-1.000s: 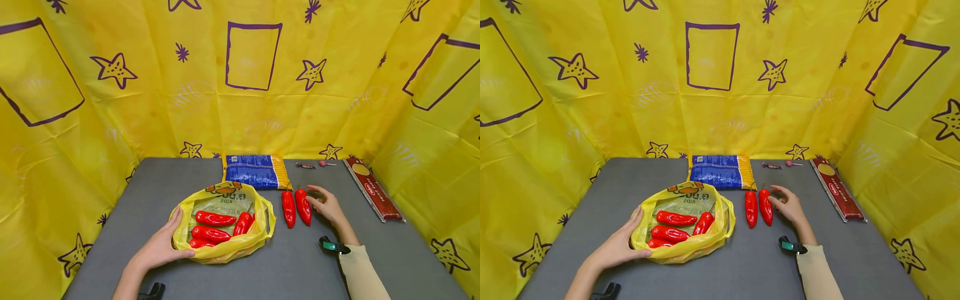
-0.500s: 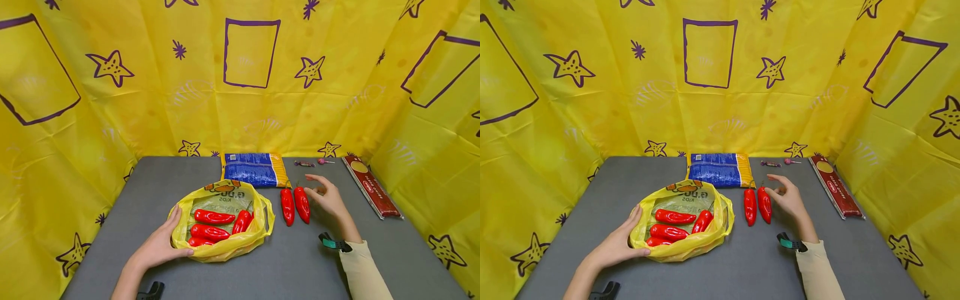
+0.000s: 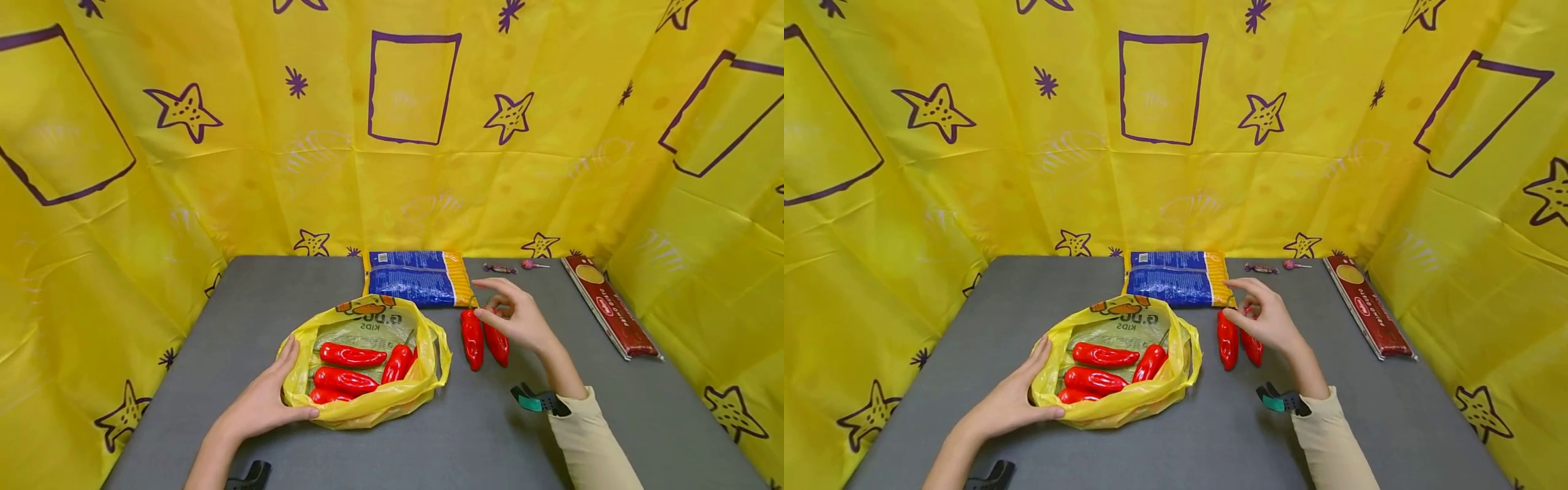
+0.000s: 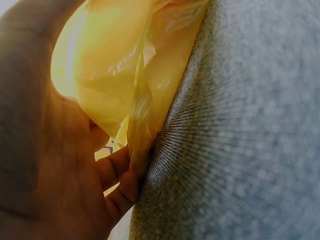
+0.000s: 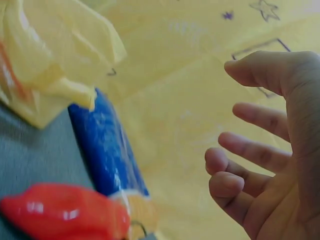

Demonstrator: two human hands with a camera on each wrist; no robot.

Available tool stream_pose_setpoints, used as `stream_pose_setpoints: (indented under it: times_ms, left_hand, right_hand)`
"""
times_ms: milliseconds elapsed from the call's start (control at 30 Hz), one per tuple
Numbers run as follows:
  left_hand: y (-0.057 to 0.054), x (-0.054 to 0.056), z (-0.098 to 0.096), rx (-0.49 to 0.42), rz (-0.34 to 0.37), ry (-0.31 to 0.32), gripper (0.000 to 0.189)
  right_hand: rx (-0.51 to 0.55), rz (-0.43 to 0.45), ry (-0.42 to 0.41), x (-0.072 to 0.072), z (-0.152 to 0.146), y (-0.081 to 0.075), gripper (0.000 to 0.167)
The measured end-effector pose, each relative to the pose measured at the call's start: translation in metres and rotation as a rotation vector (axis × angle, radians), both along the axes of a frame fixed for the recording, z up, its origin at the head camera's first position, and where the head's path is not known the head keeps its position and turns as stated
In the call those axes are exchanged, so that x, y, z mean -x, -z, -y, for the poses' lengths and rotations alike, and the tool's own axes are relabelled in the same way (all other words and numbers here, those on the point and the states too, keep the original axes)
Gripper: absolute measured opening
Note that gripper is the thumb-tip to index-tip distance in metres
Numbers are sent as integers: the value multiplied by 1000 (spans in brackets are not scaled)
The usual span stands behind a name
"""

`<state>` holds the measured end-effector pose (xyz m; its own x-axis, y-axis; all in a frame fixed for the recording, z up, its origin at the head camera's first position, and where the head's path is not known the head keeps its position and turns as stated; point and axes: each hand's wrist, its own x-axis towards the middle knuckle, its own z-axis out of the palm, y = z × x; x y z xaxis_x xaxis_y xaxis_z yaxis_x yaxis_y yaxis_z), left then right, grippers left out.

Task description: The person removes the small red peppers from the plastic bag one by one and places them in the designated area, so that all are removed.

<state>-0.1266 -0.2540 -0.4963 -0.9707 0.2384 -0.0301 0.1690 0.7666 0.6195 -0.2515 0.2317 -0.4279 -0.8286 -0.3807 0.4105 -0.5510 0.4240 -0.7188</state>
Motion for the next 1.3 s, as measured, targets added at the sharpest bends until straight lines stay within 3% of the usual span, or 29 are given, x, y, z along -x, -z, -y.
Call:
stream_pose_setpoints:
  times_ms: [233,500,733,1100,1300]
  left_hand:
    - [0,1,2,1,0,6,132]
    - [0,2,1,-3,10,-3,133]
    - [3,2,1,-1,0,-5,134]
    - [-1,3,2,-12,7,9,133]
    - [0,2,1,-11,12,10,133]
  right_hand:
    - [-31,55,-135,15,40,-15,49]
    - [-152,46,-287,40,95,-29,48]
    - [-227,101,-381,49,147,-34,48]
    - [-364,216,-674,58,218,-33,42]
    - [-485,292,-797,61,246,-14,42]
